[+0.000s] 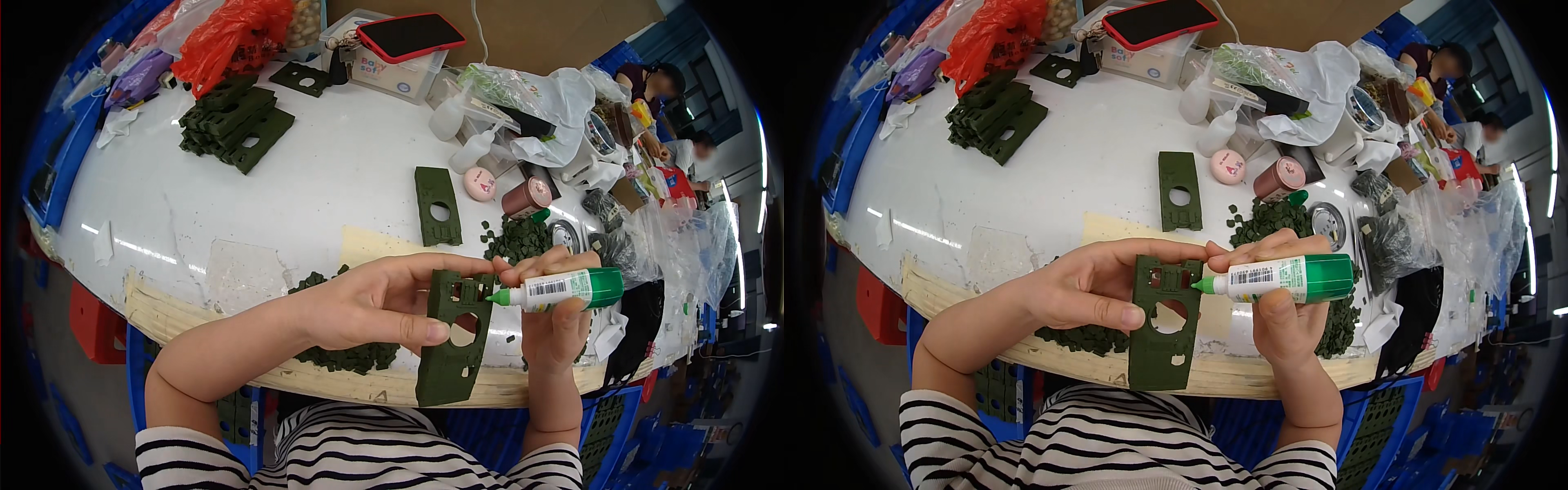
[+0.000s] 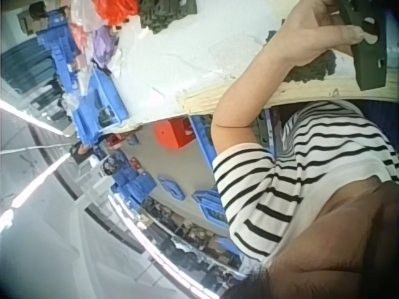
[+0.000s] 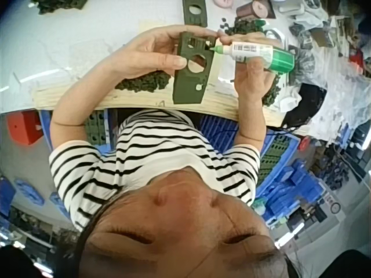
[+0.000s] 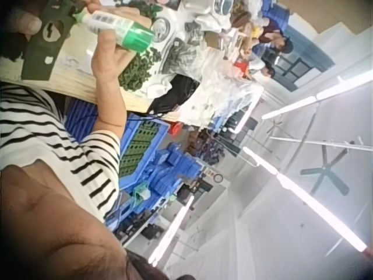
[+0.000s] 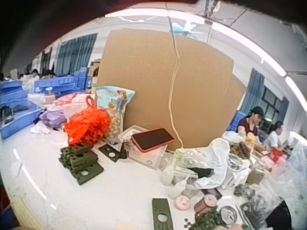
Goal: Assembling plastic toy tank hulls and turrets using glue at a factory workstation.
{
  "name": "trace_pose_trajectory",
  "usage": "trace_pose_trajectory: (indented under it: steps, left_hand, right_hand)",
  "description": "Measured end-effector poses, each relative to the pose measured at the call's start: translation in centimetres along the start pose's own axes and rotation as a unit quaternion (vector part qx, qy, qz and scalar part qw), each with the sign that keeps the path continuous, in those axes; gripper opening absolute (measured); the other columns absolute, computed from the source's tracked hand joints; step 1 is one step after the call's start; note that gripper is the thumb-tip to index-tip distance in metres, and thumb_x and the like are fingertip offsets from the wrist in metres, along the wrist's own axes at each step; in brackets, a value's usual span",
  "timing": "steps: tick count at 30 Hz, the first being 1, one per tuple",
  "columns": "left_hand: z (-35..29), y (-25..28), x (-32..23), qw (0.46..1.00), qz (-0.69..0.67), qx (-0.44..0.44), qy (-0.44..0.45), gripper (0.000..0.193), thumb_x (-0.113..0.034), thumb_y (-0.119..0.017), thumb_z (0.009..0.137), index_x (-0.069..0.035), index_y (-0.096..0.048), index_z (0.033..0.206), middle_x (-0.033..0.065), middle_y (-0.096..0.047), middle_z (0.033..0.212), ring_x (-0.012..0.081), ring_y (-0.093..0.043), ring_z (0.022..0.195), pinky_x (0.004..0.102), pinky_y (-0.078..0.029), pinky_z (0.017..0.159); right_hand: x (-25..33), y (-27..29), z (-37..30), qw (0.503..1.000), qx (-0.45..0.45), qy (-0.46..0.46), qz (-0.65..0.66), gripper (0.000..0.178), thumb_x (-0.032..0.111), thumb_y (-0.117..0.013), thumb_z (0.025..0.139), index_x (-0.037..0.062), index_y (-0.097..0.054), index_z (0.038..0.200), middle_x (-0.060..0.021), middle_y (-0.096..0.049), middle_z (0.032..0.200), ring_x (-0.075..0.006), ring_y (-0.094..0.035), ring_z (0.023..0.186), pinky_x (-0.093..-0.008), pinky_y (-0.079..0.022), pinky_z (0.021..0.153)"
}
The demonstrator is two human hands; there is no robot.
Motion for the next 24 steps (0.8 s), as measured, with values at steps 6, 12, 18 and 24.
trace_pose_trajectory:
  steps: [6,12,18,24]
  left_hand:
    - [0.1,-0.1,-0.2,1.000,0.004,0.001,-0.012,0.066,-0.014,-0.065,0.093,-0.006,-0.033,0.149,0.0102,-0.054,0.132,0.0192,-0.053,0.119,0.0344,-0.046,0.099]
    - [0.0,-0.1,-0.3,1.000,-0.013,-0.005,0.006,0.069,-0.011,-0.066,0.090,-0.003,-0.031,0.149,0.0119,-0.050,0.137,0.0205,-0.052,0.122,0.0364,-0.044,0.102]
    - [-0.3,1.2,-3.5,0.994,0.023,-0.075,-0.072,0.083,-0.010,-0.073,0.078,0.002,-0.029,0.148,0.0126,-0.054,0.129,0.0234,-0.055,0.119,0.0395,-0.042,0.105]
    - [-3.6,10.4,-11.5,0.893,0.194,-0.332,-0.235,0.068,-0.011,-0.079,0.077,-0.001,-0.043,0.135,0.0113,-0.060,0.118,0.0209,-0.062,0.107,0.0339,-0.051,0.094]
  right_hand:
    - [0.0,0.1,0.0,1.000,0.003,0.004,-0.009,0.048,0.043,-0.064,0.092,0.0009,-0.045,0.107,-0.0154,-0.056,0.093,-0.0303,-0.068,0.091,-0.0508,-0.055,0.092]
    - [-0.4,0.5,0.0,0.997,-0.011,-0.035,0.069,0.047,0.045,-0.063,0.092,0.0040,-0.048,0.108,-0.0108,-0.057,0.094,-0.0304,-0.067,0.095,-0.0545,-0.050,0.096]
    - [-0.6,0.8,0.0,0.991,-0.015,-0.057,0.117,0.043,0.046,-0.060,0.094,0.0071,-0.048,0.107,-0.0074,-0.056,0.096,-0.0275,-0.066,0.097,-0.0569,-0.045,0.103]
    - [-0.5,1.6,-0.2,0.991,-0.027,-0.054,0.116,0.043,0.049,-0.058,0.094,0.0088,-0.047,0.105,-0.0063,-0.055,0.096,-0.0255,-0.066,0.096,-0.0554,-0.046,0.102]
Point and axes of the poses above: each hand's wrist, its own z-axis towards the middle knuckle, its own y-axis out of the back of the hand, x = y × z, the point moved 7 cm from there along z, towards the middle knuckle
